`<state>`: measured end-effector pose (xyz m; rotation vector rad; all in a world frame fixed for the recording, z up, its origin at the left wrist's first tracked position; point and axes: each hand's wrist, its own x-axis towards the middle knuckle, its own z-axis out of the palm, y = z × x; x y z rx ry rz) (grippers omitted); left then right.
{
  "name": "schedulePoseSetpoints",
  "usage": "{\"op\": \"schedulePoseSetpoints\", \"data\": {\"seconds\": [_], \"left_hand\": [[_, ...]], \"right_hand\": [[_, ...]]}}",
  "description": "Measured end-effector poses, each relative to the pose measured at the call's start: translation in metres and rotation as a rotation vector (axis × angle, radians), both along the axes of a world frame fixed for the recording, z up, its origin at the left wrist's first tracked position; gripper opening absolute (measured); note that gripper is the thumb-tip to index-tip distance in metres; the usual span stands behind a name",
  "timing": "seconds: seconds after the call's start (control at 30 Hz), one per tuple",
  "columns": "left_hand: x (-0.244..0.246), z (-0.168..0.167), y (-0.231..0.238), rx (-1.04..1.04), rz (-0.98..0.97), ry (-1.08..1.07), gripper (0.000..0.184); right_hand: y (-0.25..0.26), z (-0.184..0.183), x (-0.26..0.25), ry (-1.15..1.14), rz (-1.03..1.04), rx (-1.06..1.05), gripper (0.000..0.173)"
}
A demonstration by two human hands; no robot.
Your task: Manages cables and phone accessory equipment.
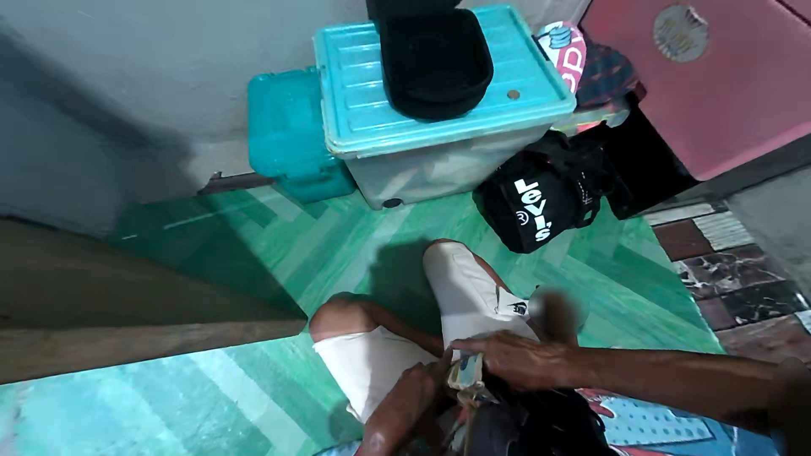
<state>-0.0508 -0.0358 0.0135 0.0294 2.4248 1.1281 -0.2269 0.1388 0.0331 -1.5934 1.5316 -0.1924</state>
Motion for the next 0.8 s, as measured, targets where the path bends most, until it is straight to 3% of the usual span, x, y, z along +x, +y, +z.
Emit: {"op": "schedulePoseSetpoints", "data": {"seconds": [0.17, 0.33, 0.43, 0.53, 0.63, 0.8], "left_hand": [[0.007, -0.019, -0.01, 0.166, 0.123, 0.021, 0.042], [0.004, -0.018, -0.009, 0.148, 0.129, -0.017, 0.036], [0.0, -0.017, -0.007, 0.138, 0.116, 0.039, 0.036], [-0.007, -0.011, -0.007, 0.083, 0.108, 0.044, 0.035], [-0.008, -0.017, -0.012, 0.106, 0.112, 0.074, 0.035], [-0.005, -0.03, -0.014, 0.114, 0.1, -0.001, 0.034]], "right_hand": [[-0.005, -0.023, 0.012, 0.043, 0.007, -0.083, 0.02], [-0.007, -0.032, 0.012, 0.043, 0.026, -0.057, 0.015], [0.007, -0.039, 0.015, 0.031, -0.072, -0.144, 0.011], [0.015, -0.021, 0.013, 0.0, -0.141, -0.089, 0.017], [0.022, -0.008, 0.012, -0.019, -0.176, -0.13, 0.011], [0.028, 0.038, -0.003, 0.045, -0.123, -0.009, 0.015]]}}
